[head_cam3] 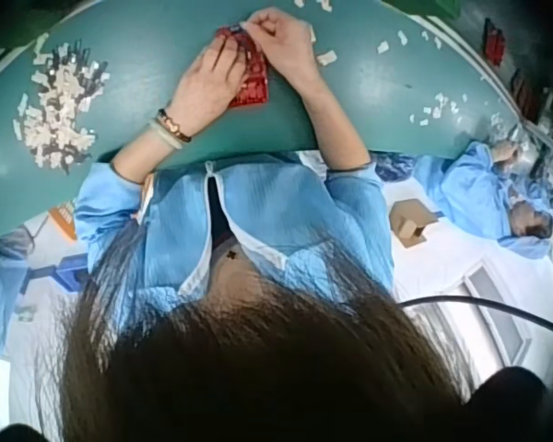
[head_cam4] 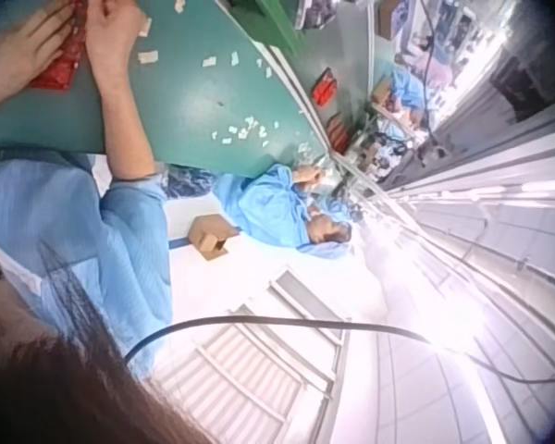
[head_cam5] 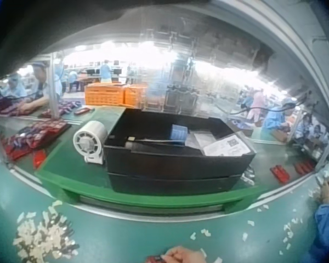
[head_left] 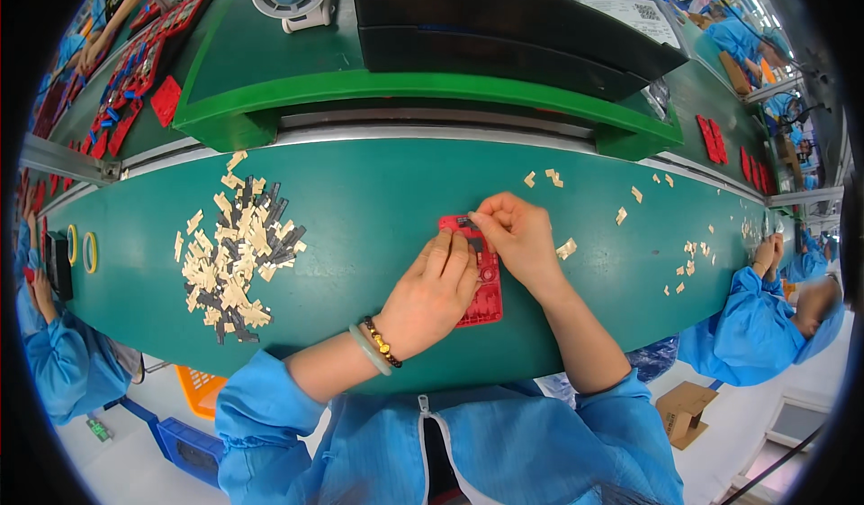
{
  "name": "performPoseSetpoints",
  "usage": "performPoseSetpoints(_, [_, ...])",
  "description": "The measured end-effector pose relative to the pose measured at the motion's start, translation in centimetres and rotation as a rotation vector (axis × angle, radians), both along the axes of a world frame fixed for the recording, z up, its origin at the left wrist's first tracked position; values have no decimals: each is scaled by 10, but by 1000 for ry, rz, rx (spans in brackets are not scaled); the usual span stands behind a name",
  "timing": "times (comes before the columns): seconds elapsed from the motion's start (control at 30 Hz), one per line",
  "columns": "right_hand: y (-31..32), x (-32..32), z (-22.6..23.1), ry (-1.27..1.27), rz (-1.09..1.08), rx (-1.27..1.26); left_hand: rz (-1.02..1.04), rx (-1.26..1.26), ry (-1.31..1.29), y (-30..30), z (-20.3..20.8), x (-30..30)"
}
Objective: Assembling small metal components into red plastic frames on a factory production line.
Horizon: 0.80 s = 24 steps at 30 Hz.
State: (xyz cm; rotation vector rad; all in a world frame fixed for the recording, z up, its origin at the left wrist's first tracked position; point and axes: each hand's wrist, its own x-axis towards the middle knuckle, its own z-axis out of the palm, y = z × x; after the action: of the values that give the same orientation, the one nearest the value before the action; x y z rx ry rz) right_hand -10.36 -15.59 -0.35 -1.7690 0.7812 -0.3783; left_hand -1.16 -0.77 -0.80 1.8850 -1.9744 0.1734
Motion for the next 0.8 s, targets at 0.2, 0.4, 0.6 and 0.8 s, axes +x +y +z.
performPoseSetpoints(0.2, [1, 1, 5, 58, -2, -83, 12, -34, 83, -3, 3, 2])
performPoseSetpoints(0.4, [5, -5, 10, 115, 43, -448, 0, -30, 138, -4, 4, 6])
performPoseSetpoints(0.6, [4, -34, 0, 54, 110, -939, -7, -9, 139, -9, 8, 3])
performPoseSetpoints(0.8, [17, -70, 21, -161, 310, -933, 21, 29, 190, -24, 19, 3])
